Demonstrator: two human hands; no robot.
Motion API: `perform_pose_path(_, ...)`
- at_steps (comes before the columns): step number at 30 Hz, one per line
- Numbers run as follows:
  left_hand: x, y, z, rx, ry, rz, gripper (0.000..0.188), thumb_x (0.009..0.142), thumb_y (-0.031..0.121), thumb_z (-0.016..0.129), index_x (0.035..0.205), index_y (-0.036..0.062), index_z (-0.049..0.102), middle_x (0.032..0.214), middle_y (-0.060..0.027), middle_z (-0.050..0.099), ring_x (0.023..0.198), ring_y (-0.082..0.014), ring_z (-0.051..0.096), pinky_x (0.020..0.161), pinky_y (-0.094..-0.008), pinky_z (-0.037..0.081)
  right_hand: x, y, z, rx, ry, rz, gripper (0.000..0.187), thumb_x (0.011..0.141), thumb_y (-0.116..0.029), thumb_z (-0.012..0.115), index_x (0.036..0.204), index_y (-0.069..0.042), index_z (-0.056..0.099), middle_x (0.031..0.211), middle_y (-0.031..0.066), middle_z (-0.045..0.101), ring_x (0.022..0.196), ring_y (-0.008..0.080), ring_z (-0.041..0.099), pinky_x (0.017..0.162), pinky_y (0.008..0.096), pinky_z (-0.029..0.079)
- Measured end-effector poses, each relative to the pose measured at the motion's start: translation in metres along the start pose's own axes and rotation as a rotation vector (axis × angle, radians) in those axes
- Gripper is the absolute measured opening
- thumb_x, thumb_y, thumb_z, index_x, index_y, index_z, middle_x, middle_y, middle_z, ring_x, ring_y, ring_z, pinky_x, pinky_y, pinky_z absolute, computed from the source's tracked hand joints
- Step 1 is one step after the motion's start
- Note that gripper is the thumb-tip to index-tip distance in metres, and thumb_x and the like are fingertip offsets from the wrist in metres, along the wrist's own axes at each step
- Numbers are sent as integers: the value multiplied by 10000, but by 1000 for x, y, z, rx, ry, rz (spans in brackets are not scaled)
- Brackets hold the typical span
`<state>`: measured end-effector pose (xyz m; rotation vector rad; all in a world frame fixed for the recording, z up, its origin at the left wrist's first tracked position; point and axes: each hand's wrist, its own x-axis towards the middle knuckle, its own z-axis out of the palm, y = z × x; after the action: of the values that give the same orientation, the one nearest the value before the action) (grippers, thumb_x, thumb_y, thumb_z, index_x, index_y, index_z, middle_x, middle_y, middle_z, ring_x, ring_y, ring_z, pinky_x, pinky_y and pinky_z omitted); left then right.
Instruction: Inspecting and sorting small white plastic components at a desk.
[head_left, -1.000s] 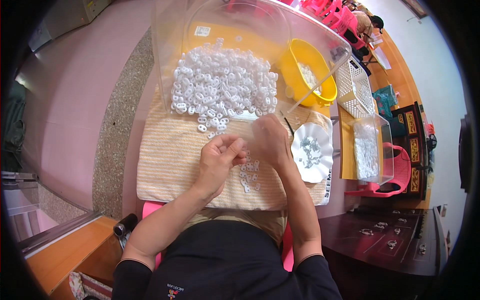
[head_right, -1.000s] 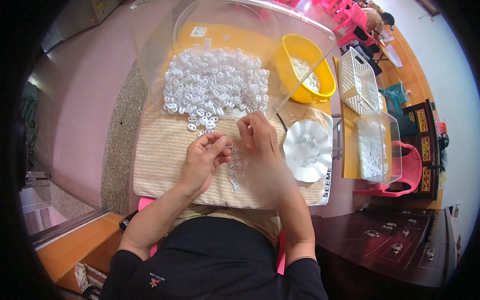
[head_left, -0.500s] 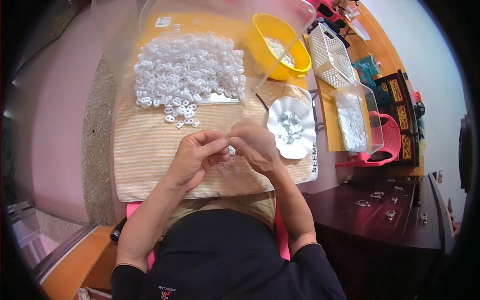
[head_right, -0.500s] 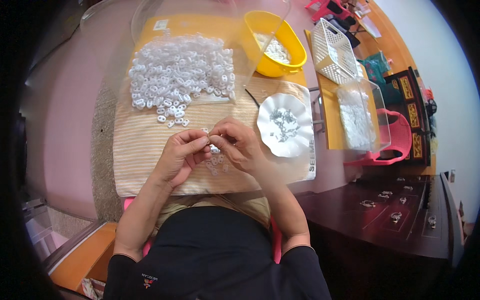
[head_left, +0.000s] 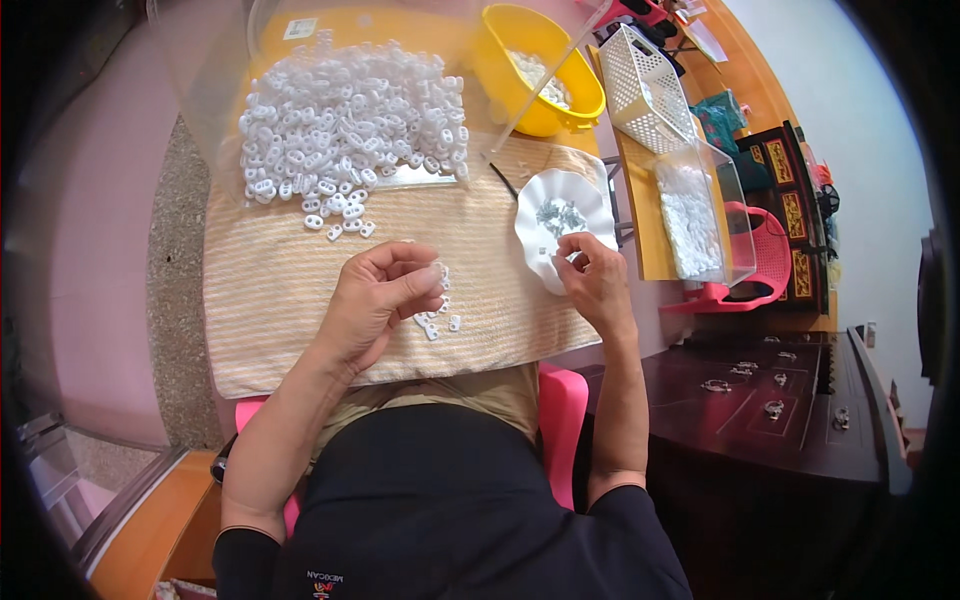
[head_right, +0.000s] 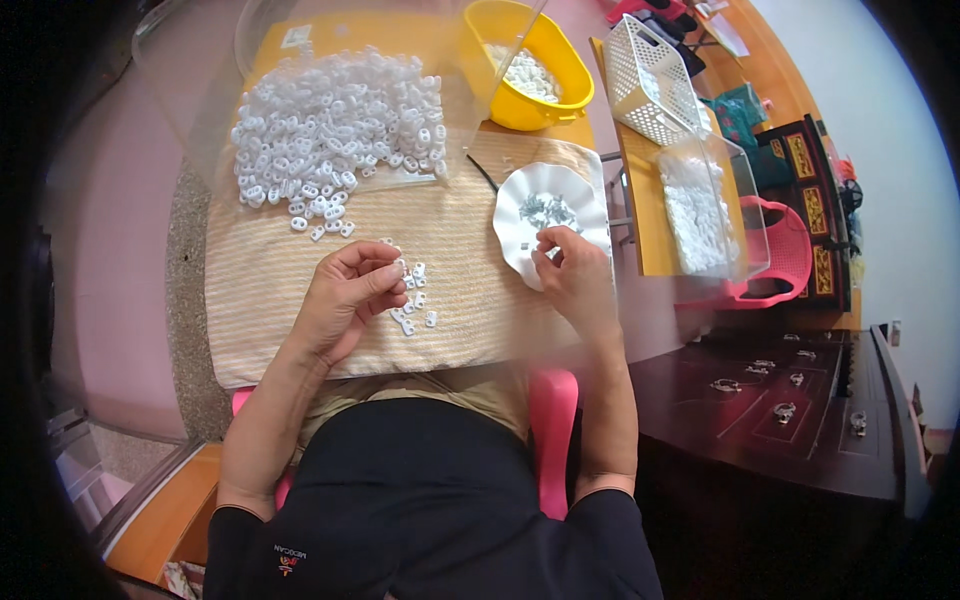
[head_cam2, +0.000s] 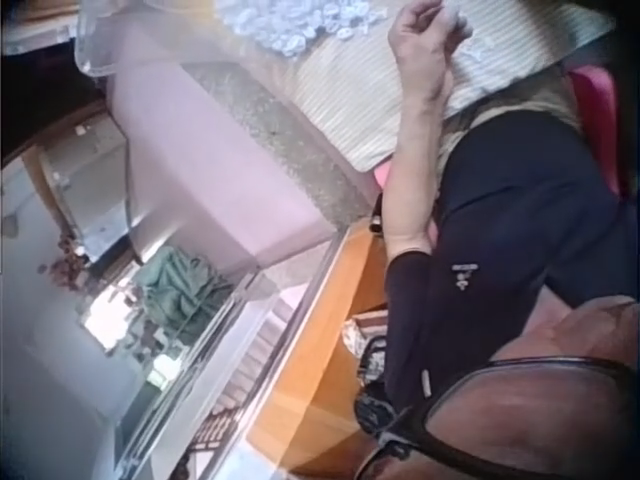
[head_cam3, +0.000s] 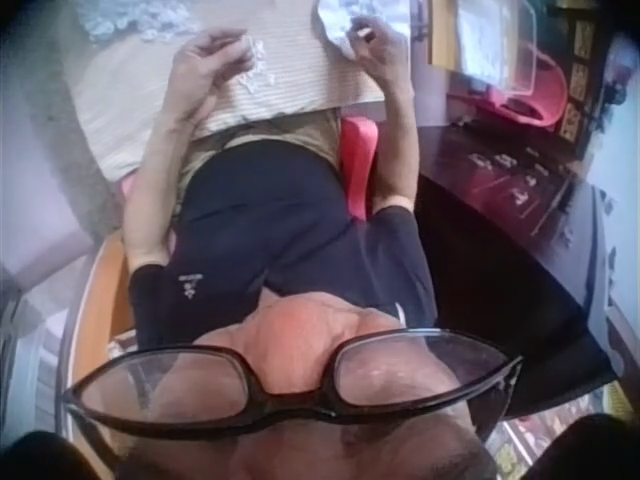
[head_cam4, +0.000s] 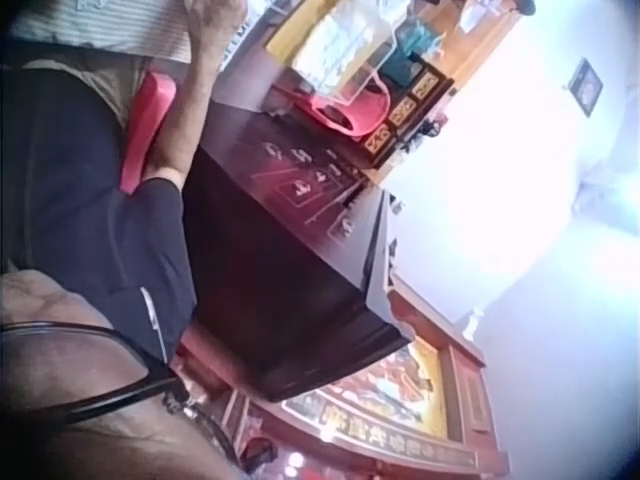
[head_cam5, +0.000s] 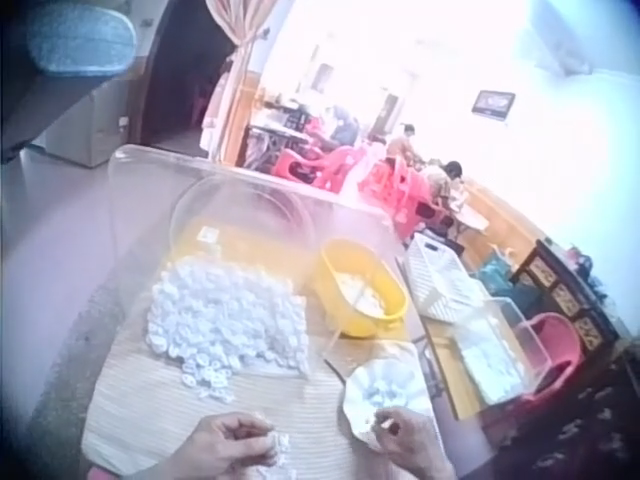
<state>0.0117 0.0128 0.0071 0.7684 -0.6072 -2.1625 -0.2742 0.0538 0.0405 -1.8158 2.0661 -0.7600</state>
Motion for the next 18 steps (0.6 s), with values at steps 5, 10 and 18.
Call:
perform_pose_path(5, 1, -2, 1, 29, 18, -2, 159, 858, 65, 691, 1002, 19, 643, 848, -39, 662, 750, -101, 641, 711, -248, 574, 3, 5, -3, -249, -29, -28, 206, 767, -97, 661, 967, -48, 645, 793, 90, 679, 667, 248, 653, 650, 356, 503)
perform_pose_path(10, 0, -4, 1, 21, 9, 3, 138, 861, 71, 690, 983, 26, 647, 847, -38, 661, 746, -99, 642, 712, -251, 576, 10, 2, 1, -374, -86, -58, 183, 772, -102, 626, 951, -71, 648, 823, 105, 691, 755, 322, 660, 714, 404, 507)
perform_pose_path(18, 0, -3, 2, 31, 12, 1, 126, 856, 78, 696, 964, 31, 651, 837, -32, 658, 733, -95, 636, 707, -250, 573, 20, 8, 3, -450, -170, -113, 112, 742, -83, 613, 829, -22, 649, 760, 150, 672, 737, 350, 652, 696, 419, 509)
